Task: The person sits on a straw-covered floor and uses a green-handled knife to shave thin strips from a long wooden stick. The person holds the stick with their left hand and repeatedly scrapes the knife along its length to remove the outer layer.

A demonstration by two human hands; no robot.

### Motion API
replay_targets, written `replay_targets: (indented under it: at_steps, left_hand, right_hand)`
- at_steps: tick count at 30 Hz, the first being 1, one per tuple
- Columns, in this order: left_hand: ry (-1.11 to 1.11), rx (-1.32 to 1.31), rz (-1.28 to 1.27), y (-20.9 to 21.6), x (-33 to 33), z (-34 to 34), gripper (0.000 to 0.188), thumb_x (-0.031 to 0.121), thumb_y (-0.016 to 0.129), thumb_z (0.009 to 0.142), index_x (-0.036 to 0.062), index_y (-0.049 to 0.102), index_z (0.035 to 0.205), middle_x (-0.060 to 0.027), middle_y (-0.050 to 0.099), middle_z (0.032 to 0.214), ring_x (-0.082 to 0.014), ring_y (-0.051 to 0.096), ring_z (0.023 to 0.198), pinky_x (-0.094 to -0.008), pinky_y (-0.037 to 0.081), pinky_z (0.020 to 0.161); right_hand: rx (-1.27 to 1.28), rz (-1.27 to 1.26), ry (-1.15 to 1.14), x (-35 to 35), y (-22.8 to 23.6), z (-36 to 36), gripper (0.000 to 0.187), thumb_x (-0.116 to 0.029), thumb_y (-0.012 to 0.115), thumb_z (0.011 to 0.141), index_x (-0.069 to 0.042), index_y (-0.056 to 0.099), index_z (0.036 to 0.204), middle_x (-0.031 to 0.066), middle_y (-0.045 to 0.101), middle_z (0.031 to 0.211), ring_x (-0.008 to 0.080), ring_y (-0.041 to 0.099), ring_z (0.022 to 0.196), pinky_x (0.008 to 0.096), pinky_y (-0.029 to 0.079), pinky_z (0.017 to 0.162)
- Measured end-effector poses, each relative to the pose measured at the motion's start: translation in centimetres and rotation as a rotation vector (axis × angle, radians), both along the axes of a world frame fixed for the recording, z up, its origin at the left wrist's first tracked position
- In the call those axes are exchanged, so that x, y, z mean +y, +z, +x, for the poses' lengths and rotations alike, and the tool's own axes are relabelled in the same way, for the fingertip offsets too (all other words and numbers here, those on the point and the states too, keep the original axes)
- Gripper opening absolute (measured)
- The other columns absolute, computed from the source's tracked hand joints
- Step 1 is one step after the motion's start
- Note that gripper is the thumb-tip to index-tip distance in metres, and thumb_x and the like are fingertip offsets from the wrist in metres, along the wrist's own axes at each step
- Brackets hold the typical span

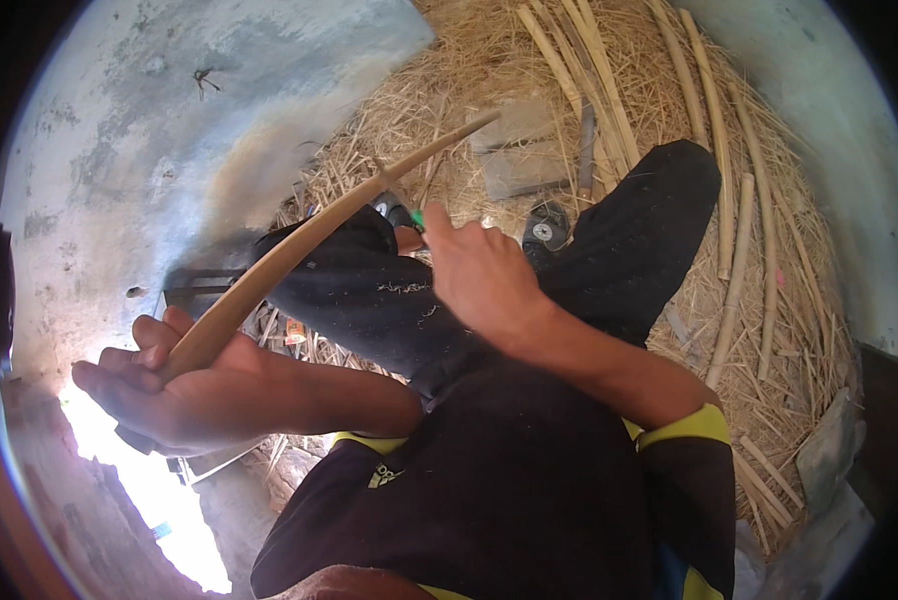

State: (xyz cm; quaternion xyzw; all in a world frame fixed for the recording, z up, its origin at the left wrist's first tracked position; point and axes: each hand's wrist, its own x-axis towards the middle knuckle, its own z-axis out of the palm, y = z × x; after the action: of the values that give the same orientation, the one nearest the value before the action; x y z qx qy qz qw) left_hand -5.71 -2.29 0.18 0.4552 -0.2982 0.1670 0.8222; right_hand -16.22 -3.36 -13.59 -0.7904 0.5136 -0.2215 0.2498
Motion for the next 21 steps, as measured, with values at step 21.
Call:
replay_targets:
  at_steps: [21]
  left_hand:
    - [-0.131, -0.090, -0.041, -2.4, 1.9, 3.2, 0.039, 0.017, 0.048, 0.087, 0.0170, 0.024, 0.055, 0.0056, 0.021, 0.053, -0.0031, 0.028, 0.040, -0.0169, 0.019, 0.034]
  right_hand:
    - [-0.247, 0.033, 0.370, 2.7, 5.9, -0.2, 0.018, -0.019, 0.051, 0.090, -0.002, 0.046, 0.090, 0.0142, 0.053, 0.054, 0.0332, 0.059, 0.051, 0.0417, 0.046, 0.043]
